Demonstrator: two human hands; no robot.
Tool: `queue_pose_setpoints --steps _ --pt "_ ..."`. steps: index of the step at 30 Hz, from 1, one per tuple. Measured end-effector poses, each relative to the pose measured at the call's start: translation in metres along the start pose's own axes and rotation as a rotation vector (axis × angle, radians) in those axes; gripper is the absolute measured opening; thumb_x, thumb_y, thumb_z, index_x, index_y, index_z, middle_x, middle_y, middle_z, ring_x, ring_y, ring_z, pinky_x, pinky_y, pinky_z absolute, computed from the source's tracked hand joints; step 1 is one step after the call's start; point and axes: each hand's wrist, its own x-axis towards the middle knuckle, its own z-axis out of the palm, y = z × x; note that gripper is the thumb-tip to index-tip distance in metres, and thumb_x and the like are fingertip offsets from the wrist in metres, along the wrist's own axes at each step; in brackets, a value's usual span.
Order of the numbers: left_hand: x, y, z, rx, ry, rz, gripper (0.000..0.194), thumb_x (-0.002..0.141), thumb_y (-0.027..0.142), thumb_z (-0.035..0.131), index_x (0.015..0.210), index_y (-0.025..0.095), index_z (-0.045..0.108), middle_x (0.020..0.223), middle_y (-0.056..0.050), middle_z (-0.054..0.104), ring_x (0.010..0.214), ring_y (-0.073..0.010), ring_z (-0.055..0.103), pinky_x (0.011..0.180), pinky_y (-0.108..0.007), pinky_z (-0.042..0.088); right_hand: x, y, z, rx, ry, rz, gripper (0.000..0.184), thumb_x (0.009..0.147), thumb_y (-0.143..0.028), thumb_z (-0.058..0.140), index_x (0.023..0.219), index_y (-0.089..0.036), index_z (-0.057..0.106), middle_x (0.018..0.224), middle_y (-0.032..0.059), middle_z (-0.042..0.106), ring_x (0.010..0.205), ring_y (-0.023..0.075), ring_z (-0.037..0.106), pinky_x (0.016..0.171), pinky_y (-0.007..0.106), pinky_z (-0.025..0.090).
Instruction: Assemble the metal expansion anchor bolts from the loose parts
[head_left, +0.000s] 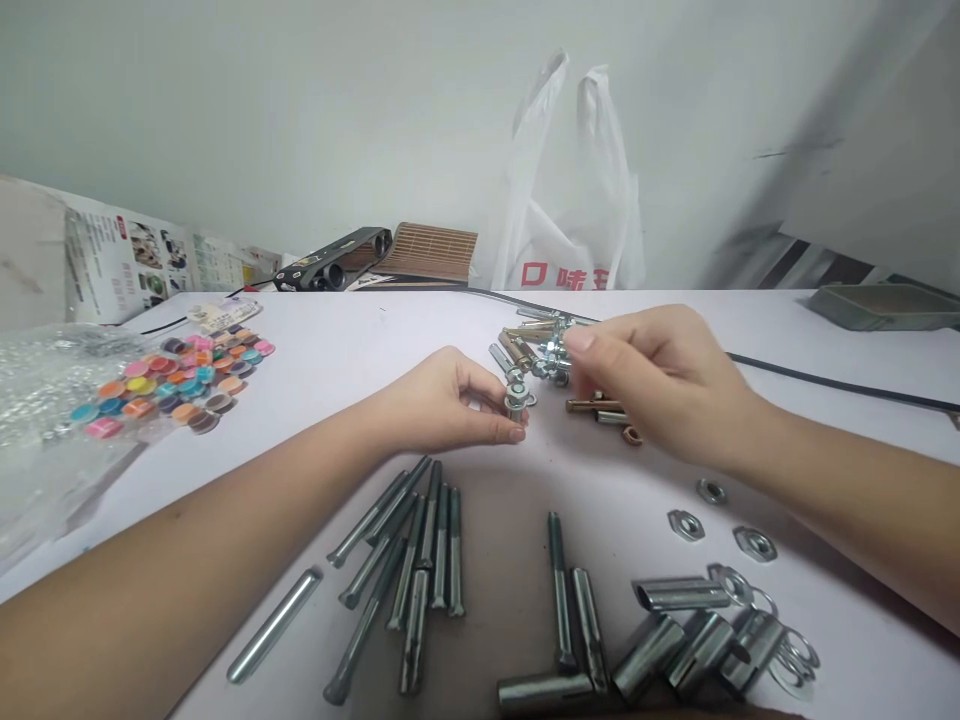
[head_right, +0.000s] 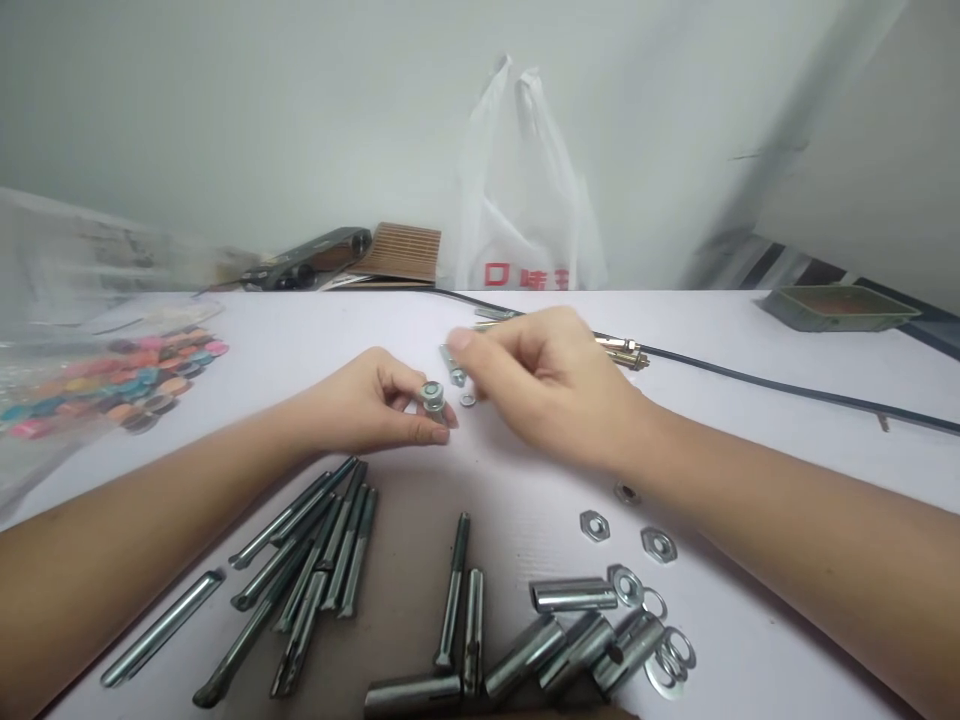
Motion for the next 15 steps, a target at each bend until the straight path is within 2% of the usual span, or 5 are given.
queue_pose_setpoints --steps 3,5,8,11,15 --pt "0.0003 -0.0023 -0.0015 0.026 -0.013 0.01 0.029 0.073 0.041 0.076 0.089 0.017 0.079 0.081 -0.002 0.073 0.076 -0.0111 0.062 0.074 -0.022 0.047 -0.0003 -0.0012 -0.0009 0.011 -0.134 -0.085 0.046 0.098 -0.051 0.045 0.076 -0.016 0.065 0.064 0.0014 0.057 0.056 0.0078 0.048 0.052 0.023 0.036" --pt "0.0002 -0.0036 -0.0022 0.024 -0.011 -0.02 0.031 0.072 0.043 0.077 0.089 0.017 0.079 0.084 -0.003 0.074 0.081 -0.013 0.064 0.078 -0.023 0.049 -0.0005 -0.0017 -0.0042 0.05 -0.177 -0.01 0.062 0.098 -0.059 0.037 0.06 -0.016 0.062 0.059 0.0036 0.058 0.052 0.0083 0.048 0.05 0.025 0.035" --pt "-0.0002 -0.0043 -0.0027 -0.003 0.007 -0.066 0.032 0.068 0.043 0.08 0.088 0.018 0.079 0.082 -0.002 0.075 0.079 -0.0122 0.065 0.075 -0.021 0.049 -0.0003 -0.0016 -0.0088 0.154 -0.018 0.156 0.078 0.094 -0.07 0.033 0.038 -0.018 0.051 0.036 0.0041 0.038 0.037 0.0088 0.037 0.041 0.029 0.026" --pt "-0.0005 -0.0047 -0.0027 -0.008 -0.002 -0.061 0.032 0.067 0.043 0.081 0.087 0.017 0.079 0.082 -0.002 0.075 0.078 -0.012 0.065 0.074 -0.021 0.049 0.0004 0.0007 -0.0065 0.225 0.054 0.21 0.073 0.091 -0.073 0.035 0.051 -0.019 0.063 0.036 0.0014 0.037 0.035 0.0088 0.035 0.04 0.028 0.026" --pt "-0.0002 -0.0068 -0.0025 0.012 -0.015 -0.039 0.036 0.069 0.046 0.079 0.089 0.016 0.079 0.081 -0.004 0.075 0.078 -0.0143 0.065 0.073 -0.024 0.049 -0.0005 0.0045 0.0008 0.163 -0.219 0.168 0.07 0.096 -0.068 0.029 0.074 -0.018 0.073 0.058 0.0034 0.062 0.052 0.0092 0.054 0.051 0.025 0.04"
